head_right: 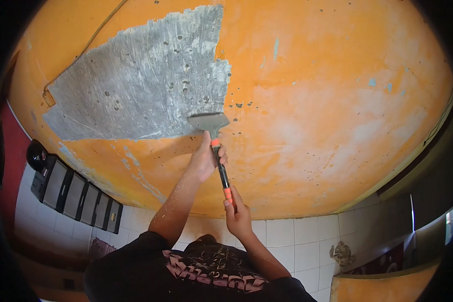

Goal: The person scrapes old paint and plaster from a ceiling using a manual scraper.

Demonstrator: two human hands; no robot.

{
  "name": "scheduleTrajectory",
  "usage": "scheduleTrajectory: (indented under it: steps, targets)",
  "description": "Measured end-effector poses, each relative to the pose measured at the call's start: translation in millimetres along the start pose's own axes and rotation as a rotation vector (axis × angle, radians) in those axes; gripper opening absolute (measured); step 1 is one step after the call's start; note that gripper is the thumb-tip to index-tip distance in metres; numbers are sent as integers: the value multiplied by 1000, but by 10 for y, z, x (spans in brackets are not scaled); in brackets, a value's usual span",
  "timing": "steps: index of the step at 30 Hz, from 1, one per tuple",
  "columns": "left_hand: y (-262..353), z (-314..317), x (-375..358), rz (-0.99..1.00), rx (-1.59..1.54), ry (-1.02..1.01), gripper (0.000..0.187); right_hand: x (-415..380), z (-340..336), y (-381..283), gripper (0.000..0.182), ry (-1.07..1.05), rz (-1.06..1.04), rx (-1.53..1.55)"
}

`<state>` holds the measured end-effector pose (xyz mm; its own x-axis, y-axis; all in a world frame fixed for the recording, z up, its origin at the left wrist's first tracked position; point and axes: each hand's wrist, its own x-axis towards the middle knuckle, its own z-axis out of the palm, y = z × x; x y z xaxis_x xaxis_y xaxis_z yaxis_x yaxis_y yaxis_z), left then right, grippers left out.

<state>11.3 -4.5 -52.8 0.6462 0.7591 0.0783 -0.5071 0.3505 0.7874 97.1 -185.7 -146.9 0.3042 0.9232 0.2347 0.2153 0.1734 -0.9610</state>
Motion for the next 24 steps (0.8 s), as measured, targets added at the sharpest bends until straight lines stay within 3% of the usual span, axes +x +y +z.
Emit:
scheduleTrajectory:
  steps: [8,11,17,24]
  targets:
    - [704,474,202,129,8,-226,38,249,135,-541,41,279,-230,55]
    - [972,573,308,122,-44,-291,42,469,211,-774,42,357,-270,42]
    - [1239,461,325,75,-33,-487,39,457,432,-1026,42,352,-246,-45]
    - [1009,514,242,81,-177,-351,46,472,573,-873,41,542,-388,-258]
